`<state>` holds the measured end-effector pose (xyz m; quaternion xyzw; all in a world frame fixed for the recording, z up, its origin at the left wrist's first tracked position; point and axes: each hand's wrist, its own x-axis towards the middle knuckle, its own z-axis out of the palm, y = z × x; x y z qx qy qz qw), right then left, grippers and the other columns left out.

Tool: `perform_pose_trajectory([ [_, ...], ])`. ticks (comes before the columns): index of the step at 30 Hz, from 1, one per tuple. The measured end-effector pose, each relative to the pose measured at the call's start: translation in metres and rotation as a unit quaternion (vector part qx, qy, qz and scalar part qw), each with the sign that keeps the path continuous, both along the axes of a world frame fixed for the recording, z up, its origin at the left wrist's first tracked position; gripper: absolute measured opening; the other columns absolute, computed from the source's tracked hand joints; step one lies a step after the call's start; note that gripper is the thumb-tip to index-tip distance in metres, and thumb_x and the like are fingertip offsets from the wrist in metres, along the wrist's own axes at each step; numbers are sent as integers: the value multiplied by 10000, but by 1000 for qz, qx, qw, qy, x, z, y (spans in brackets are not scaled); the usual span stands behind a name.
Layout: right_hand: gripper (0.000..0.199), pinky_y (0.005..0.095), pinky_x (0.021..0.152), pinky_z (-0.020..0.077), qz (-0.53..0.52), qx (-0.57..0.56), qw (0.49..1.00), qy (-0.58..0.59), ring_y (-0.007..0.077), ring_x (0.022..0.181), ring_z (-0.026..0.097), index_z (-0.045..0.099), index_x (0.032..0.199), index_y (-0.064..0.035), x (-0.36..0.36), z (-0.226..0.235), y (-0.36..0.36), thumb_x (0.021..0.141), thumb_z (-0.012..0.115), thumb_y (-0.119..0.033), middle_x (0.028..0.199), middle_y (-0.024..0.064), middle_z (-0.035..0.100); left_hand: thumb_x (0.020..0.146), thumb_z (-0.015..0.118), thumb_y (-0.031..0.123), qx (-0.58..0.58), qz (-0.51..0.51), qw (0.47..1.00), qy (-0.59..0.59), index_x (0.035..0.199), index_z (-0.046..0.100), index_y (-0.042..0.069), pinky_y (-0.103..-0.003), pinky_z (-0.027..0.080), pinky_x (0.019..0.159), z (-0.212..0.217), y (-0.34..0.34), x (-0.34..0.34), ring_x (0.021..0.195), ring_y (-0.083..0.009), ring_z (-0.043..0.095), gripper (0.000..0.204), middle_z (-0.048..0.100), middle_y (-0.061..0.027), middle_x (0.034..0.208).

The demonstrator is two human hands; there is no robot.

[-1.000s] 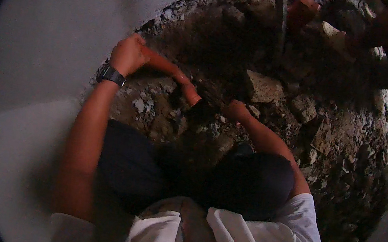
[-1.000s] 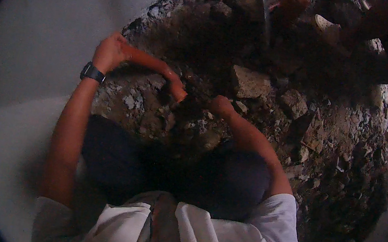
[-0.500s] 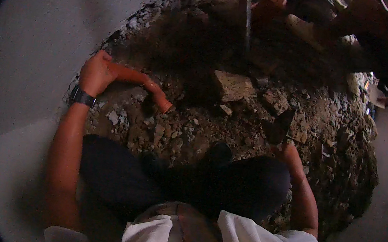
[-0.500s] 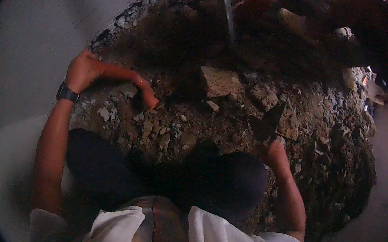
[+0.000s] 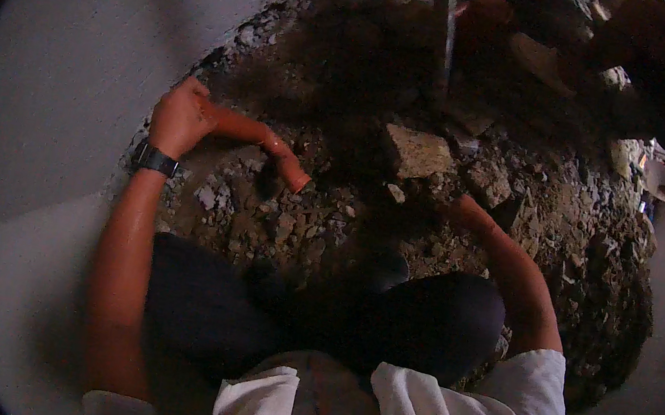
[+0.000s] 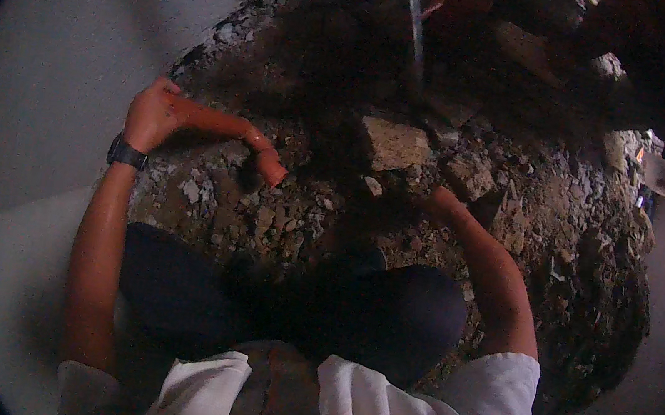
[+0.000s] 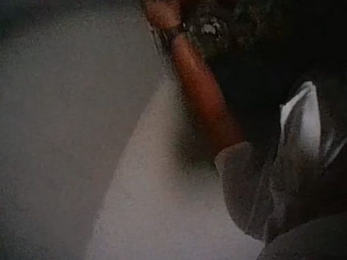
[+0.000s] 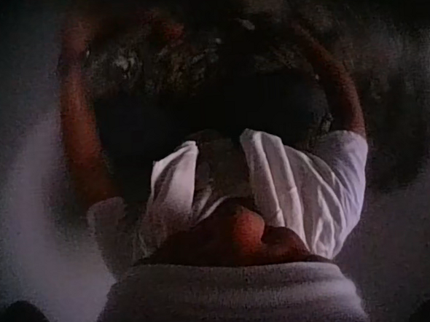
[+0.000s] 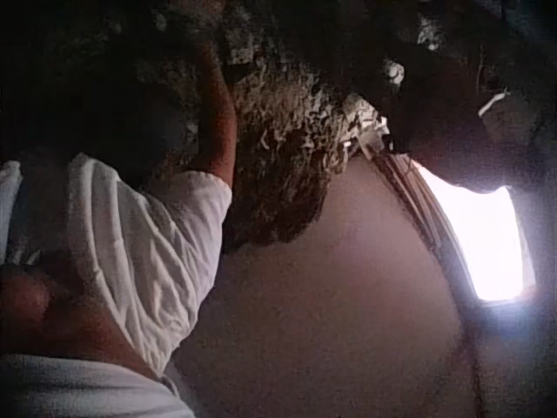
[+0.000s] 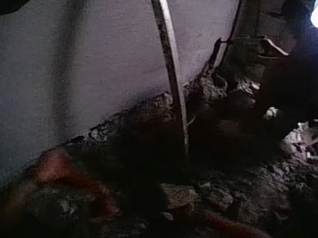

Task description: The person applies glue to the ends of orange plastic pipe fittings using a brush, then joins them together. The person then carries the assembled pipe section to a hole in the floor and inserts it into the opening.

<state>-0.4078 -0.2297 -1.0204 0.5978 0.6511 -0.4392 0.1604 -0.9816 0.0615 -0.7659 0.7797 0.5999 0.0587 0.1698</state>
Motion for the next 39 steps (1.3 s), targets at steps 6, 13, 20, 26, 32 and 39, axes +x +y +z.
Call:
perform_pose_trajectory([
  [6, 394, 472, 751, 559, -96, 59, 988, 109, 337, 825, 709, 680, 1248, -129, -63, 29, 14, 941, 681, -376, 960, 152, 733, 694, 836, 130, -26, 21, 999, 15, 1093, 658, 58, -463, 573, 801, 11, -7, -3, 913, -398, 715, 443, 737, -194, 948],
  [13, 436, 468, 727, 564, -162, 86, 979, 91, 382, 873, 716, 665, 1239, -108, -108, 1, 9, 950, 648, -433, 989, 206, 725, 684, 849, 136, -24, 22, 999, 7, 1082, 657, 61, -446, 570, 789, 14, -9, -5, 894, -374, 723, 448, 739, -183, 929],
  [20, 417, 511, 733, 559, -60, 136, 984, 102, 419, 840, 705, 693, 1139, -74, -166, -9, 27, 954, 627, -443, 905, 234, 713, 698, 859, 110, -18, 14, 999, 27, 1093, 643, 51, -411, 571, 794, 15, -10, -2, 873, -314, 728, 454, 736, -163, 952],
  [26, 337, 526, 726, 556, -92, 73, 988, 105, 439, 810, 697, 729, 1009, -55, -269, -14, 85, 963, 592, -359, 825, 244, 699, 680, 870, 177, -35, 8, 999, -4, 1100, 652, 67, -425, 572, 785, 15, -6, -13, 861, -340, 726, 486, 738, -159, 894],
  [32, 301, 466, 717, 573, 106, 141, 983, 48, 360, 797, 728, 747, 1001, -55, -270, -8, 71, 935, 625, -322, 826, 181, 728, 683, 865, 183, -8, 4, 999, 37, 1095, 654, 68, -430, 572, 799, 12, -5, -11, 877, -343, 726, 477, 738, -162, 932],
  [39, 560, 418, 687, 525, -295, -90, 942, 136, 231, 725, 671, 677, 1175, -12, -145, 173, 25, 941, 670, -521, 805, 139, 698, 690, 858, 194, 18, -3, 999, 46, 1091, 655, 68, -444, 568, 796, 5, -4, -12, 887, -360, 717, 467, 737, -168, 952],
])
